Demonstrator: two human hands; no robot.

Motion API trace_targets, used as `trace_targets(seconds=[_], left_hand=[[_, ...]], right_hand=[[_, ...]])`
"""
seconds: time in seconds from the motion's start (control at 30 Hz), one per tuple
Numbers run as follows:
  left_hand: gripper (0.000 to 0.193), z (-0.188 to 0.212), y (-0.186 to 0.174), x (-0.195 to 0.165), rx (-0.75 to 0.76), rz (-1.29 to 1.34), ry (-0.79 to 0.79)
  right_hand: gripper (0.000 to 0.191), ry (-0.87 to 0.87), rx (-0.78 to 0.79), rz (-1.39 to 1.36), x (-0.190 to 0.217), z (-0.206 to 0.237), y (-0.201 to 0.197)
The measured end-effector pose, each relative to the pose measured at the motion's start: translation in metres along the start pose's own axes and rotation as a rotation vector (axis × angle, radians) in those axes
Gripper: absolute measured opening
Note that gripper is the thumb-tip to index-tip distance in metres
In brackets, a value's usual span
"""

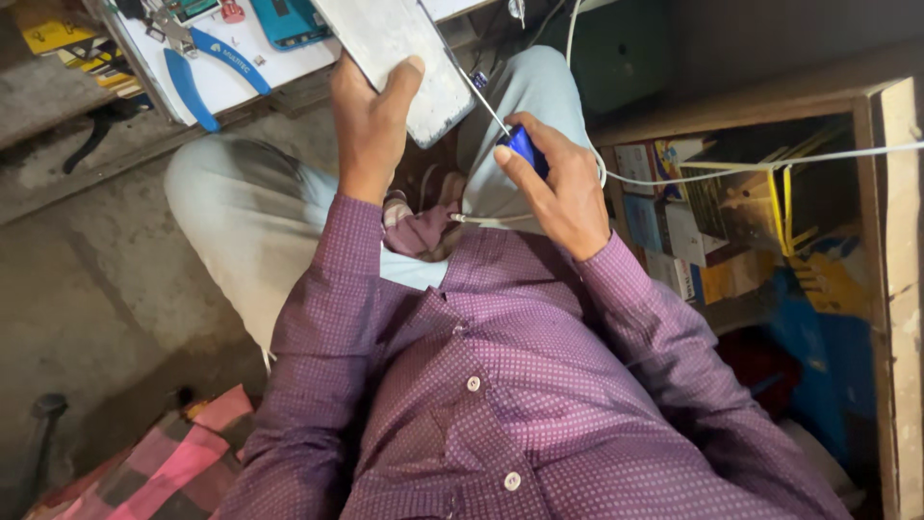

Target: The person pries open the back of a smartphone, separates the back cover from the frame, and works on the internal components. They then use a screwdriver to unscrew screws from the phone's midframe while holding the phone on their lap.

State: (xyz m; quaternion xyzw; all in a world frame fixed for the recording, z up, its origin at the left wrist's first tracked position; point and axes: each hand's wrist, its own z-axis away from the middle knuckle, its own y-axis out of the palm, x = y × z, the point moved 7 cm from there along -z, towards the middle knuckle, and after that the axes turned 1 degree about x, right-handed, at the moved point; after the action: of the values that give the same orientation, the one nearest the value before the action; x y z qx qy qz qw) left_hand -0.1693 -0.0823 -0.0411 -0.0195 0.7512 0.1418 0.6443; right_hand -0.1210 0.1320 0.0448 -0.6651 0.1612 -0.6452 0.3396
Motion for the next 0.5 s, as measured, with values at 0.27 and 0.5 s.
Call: trace_targets(seconds=[0.27,0.5], left_hand=[[0.023,-0.007,-0.002,0.007,0.005,-0.023,0.031],[0.023,-0.015,-0.002,-0.015,0.036,-0.183,0.086]], right_hand=[[0.039,-0.005,-0.030,-0.103,-0.009,-0.002,0.014],[0.039,-0.035,-0.070,-0.108,-0.010,-0.004,0.017]])
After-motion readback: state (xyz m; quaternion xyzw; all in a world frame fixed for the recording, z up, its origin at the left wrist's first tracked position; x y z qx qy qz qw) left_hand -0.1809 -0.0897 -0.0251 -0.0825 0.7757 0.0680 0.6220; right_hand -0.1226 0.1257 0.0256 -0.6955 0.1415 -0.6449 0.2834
